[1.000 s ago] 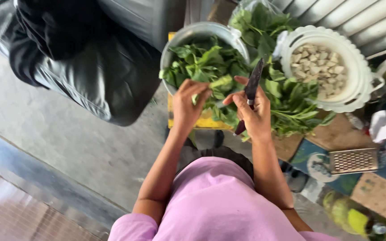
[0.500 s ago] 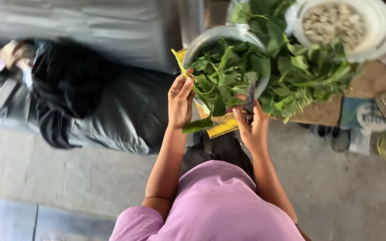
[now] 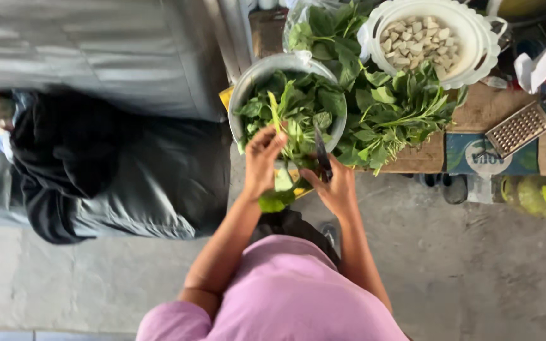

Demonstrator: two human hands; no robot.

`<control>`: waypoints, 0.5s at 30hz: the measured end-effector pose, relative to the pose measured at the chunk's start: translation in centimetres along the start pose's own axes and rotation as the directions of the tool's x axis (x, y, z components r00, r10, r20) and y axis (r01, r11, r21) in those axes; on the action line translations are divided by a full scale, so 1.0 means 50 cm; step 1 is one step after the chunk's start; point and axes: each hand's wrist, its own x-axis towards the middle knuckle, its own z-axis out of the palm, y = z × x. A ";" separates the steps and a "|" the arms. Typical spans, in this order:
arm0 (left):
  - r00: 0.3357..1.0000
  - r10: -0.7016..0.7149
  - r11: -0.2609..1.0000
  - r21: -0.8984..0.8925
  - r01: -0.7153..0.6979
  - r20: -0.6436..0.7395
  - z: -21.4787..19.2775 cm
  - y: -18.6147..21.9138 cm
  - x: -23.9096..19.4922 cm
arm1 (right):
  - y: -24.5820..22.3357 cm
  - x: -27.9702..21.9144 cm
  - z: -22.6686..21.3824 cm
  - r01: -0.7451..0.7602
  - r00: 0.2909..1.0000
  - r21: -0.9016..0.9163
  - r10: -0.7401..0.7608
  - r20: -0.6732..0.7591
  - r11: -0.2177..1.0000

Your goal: The person picks leaves from stems and uses a knife to cut them into a metal bowl.

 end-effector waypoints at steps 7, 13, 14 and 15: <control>0.998 -0.065 0.998 0.018 0.064 0.018 -0.002 0.040 0.049 | 0.003 0.026 -0.017 0.024 0.997 0.039 -0.021 -0.080 0.999; 0.978 -0.026 0.980 0.199 -0.016 0.207 0.050 0.105 0.092 | -0.019 0.036 -0.063 0.008 0.975 0.027 -0.002 -0.221 1.000; 0.970 -0.004 0.976 0.213 -0.050 0.244 0.060 0.111 0.103 | -0.022 0.041 -0.065 0.014 0.969 0.029 -0.006 -0.249 0.999; 0.967 -0.020 0.973 0.226 -0.039 0.255 0.069 0.112 0.113 | -0.024 0.047 -0.069 0.016 0.961 0.022 -0.010 -0.275 1.000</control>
